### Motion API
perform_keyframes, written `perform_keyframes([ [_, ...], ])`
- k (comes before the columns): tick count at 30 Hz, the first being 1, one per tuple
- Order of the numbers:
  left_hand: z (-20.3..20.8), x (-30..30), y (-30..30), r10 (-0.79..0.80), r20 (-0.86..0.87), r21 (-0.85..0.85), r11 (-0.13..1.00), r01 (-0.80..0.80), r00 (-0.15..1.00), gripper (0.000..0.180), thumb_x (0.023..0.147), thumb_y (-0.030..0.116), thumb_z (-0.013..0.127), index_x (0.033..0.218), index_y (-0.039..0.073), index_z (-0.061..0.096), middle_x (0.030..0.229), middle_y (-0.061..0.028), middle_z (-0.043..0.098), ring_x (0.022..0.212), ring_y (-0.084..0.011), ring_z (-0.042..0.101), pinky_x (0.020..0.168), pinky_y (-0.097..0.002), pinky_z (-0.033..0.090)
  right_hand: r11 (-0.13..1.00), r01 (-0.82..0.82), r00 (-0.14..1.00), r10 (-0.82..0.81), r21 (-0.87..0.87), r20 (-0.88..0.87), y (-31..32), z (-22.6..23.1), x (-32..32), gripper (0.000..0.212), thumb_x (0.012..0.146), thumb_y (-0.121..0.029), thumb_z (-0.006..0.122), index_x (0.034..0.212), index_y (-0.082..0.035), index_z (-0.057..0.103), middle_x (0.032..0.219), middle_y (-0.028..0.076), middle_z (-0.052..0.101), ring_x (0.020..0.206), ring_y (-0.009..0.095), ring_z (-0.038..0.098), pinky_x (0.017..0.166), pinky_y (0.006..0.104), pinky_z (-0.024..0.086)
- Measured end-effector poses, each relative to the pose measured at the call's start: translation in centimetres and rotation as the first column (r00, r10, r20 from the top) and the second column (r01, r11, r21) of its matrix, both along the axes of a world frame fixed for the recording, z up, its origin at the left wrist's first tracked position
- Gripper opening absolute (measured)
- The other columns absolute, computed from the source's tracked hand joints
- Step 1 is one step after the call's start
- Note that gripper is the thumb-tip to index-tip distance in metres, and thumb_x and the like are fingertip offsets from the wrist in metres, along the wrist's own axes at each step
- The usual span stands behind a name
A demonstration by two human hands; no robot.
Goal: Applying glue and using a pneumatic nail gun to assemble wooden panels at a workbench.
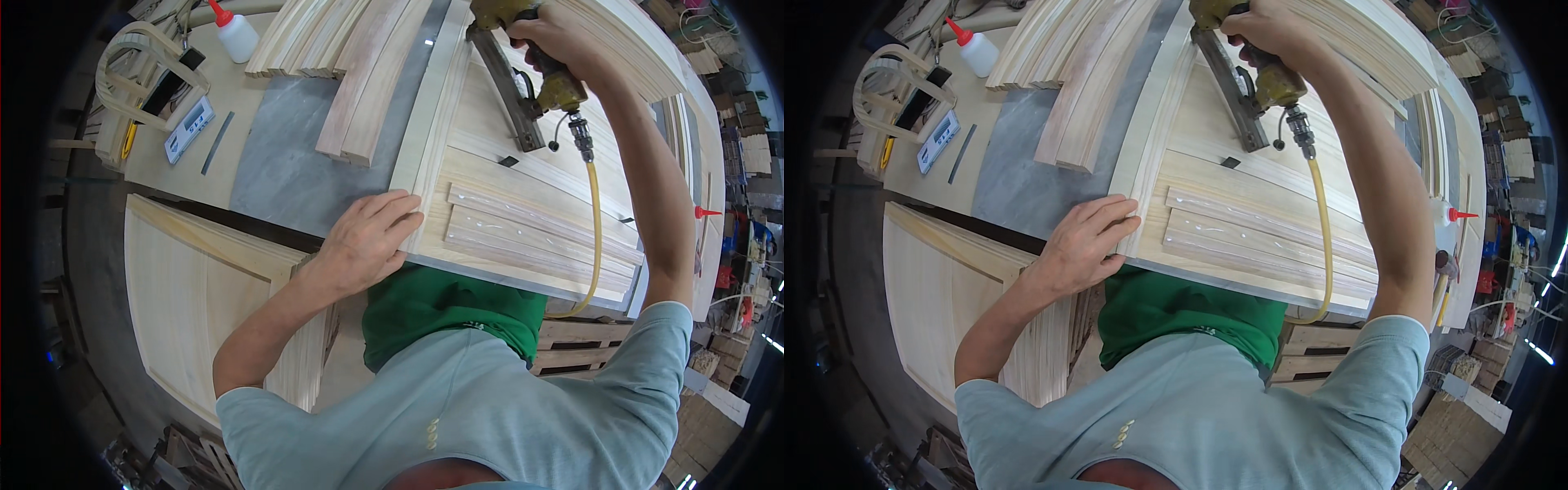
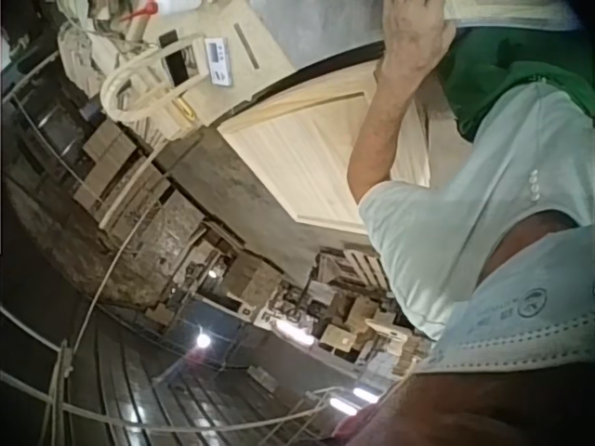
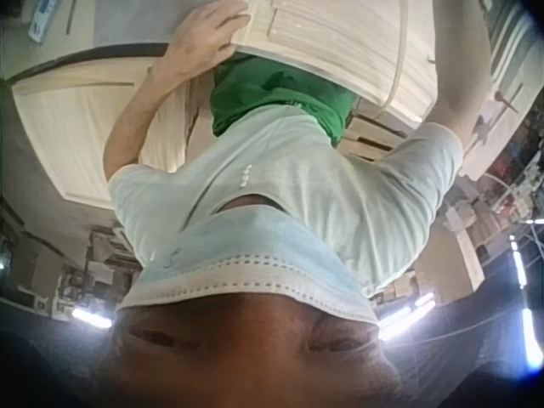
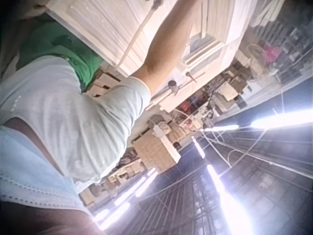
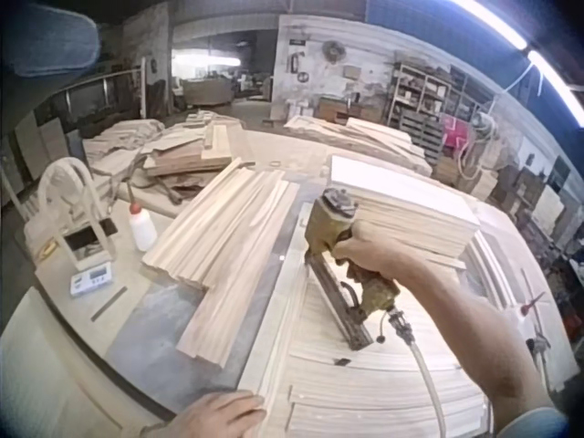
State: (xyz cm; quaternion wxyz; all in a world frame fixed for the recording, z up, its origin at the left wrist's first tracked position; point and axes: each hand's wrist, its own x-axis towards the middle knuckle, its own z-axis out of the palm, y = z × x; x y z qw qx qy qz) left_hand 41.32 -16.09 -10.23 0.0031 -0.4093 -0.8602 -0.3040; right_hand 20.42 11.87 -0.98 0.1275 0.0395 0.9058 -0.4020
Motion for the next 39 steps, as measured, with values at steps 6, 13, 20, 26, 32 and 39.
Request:
perform_keyframes([
  [6,-0.1,0.2,0.2,0.003,-0.026,0.007,1.000,-0.003,1.000,0.043,0.064,0.002,0.065,0.107,0.000,0.057,0.118,-0.0114,0.052,0.115,-0.0269,0.049,0.093,-0.0390,0.042,0.990,-0.112,0.977,0.126,0.090,-0.171,0.7,0.1,3.1,0.032,0.082,-0.026,0.062,0.092,0.003,0.056,0.075,0.008,0.061,0.056,0.011,0.058,0.052,0.0249,0.050],
  [13,-0.2,0.1,0.1,0.023,-0.015,0.012,1.000,-0.023,1.000,0.047,0.062,0.000,0.069,0.107,0.001,0.060,0.120,-0.0099,0.054,0.115,-0.0261,0.051,0.092,-0.0375,0.043,0.964,-0.215,0.973,0.224,0.154,-0.044,-1.1,1.7,5.6,0.026,0.080,-0.021,0.063,0.088,0.002,0.055,0.066,0.005,0.056,0.051,0.010,0.055,0.048,0.0246,0.048],
  [20,-0.4,0.4,0.1,0.032,-0.034,0.007,0.999,-0.032,0.999,0.045,0.062,0.001,0.069,0.106,0.001,0.060,0.120,-0.0101,0.055,0.114,-0.0263,0.052,0.091,-0.0375,0.044,0.943,-0.290,0.953,0.301,0.163,-0.042,-1.8,2.0,8.2,0.022,0.081,-0.018,0.060,0.089,0.002,0.055,0.065,0.005,0.056,0.051,0.011,0.055,0.048,0.0251,0.047],
  [26,-0.5,0.5,0.2,0.040,-0.032,-0.007,0.999,-0.040,0.999,0.045,0.062,0.001,0.069,0.107,0.002,0.061,0.120,-0.0103,0.055,0.113,-0.0267,0.052,0.091,-0.0372,0.044,0.905,-0.339,0.936,0.353,0.256,-0.010,-2.1,2.4,9.5,0.022,0.081,-0.018,0.060,0.089,0.002,0.055,0.065,0.005,0.056,0.051,0.010,0.055,0.048,0.0255,0.047],
  [32,-0.9,0.5,0.0,0.040,-0.063,0.010,0.999,-0.039,0.997,0.040,0.065,0.005,0.066,0.105,0.003,0.061,0.118,-0.0089,0.055,0.114,-0.0258,0.051,0.090,-0.0394,0.043,0.904,-0.360,0.932,0.362,0.229,0.035,-2.8,2.5,12.3,0.023,0.081,-0.017,0.060,0.089,0.003,0.054,0.065,0.005,0.056,0.052,0.010,0.055,0.047,0.0257,0.045],
  [39,-1.3,0.5,-0.2,0.036,-0.054,0.005,0.999,-0.036,0.998,0.043,0.065,0.006,0.067,0.108,0.004,0.060,0.121,-0.0088,0.054,0.115,-0.0261,0.050,0.092,-0.0386,0.041,0.934,-0.348,0.937,0.348,0.074,0.019,-3.3,2.3,16.2,0.022,0.081,-0.014,0.060,0.091,0.004,0.053,0.064,0.005,0.055,0.051,0.010,0.054,0.048,0.0262,0.045],
])
